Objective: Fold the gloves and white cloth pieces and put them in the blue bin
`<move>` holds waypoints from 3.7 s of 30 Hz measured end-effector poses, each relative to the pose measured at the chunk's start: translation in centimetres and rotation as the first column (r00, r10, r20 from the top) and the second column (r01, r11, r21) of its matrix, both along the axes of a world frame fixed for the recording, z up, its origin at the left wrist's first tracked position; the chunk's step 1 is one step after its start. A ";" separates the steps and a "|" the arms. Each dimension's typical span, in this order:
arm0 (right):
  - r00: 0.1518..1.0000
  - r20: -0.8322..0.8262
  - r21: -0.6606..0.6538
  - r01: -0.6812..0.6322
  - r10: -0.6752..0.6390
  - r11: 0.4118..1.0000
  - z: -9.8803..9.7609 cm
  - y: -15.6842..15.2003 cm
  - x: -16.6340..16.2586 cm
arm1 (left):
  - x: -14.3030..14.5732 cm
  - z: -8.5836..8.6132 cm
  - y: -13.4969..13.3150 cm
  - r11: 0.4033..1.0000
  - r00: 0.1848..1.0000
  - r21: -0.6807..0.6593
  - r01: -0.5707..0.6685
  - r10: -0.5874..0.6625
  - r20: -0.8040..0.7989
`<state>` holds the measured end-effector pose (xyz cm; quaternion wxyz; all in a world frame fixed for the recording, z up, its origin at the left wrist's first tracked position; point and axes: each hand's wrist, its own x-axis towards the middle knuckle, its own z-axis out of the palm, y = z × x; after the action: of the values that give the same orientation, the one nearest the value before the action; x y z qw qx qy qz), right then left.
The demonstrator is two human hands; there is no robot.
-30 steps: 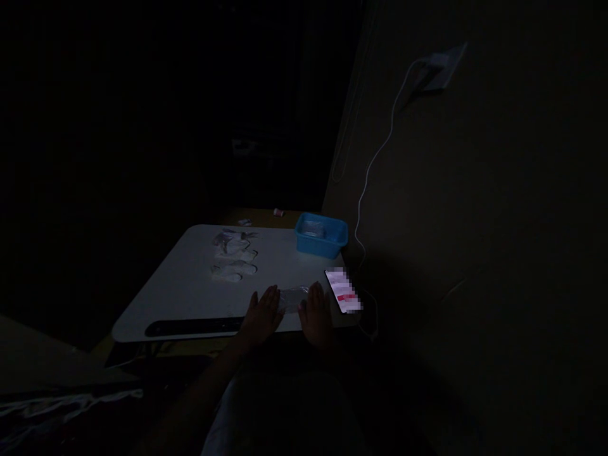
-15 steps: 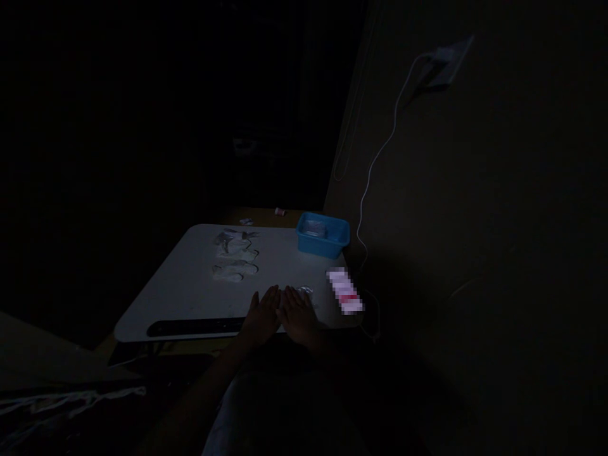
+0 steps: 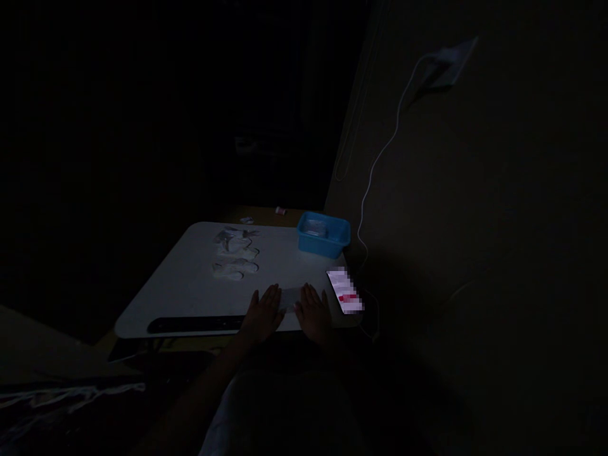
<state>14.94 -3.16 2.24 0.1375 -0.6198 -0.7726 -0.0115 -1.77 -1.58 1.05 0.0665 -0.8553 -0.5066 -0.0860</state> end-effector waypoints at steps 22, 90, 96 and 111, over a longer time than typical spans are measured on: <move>1.000 0.010 0.004 -0.007 0.007 1.000 -0.4 0.0 0.4 | 2.4 0.3 -0.7 0.971 0.967 0.004 0.241 -0.240 0.079; 0.983 -0.010 0.001 -0.184 0.184 0.983 1.0 -0.3 -2.5 | 0.8 0.4 -0.5 0.997 0.998 -0.032 -0.067 0.067 0.008; 0.992 0.006 -0.022 -0.125 0.125 0.992 0.4 -0.1 -1.7 | 0.9 0.6 -0.6 0.996 0.997 -0.043 -0.078 0.078 0.003; 0.999 -0.049 0.092 -0.013 0.018 0.996 -1.2 0.5 1.1 | 0.4 -0.2 -0.2 0.999 0.997 0.007 -0.046 0.046 0.069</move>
<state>16.06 -2.67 1.01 0.1849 -0.6069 -0.7724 -0.0303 -1.38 -1.81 0.89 0.0547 -0.8397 -0.5277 -0.1159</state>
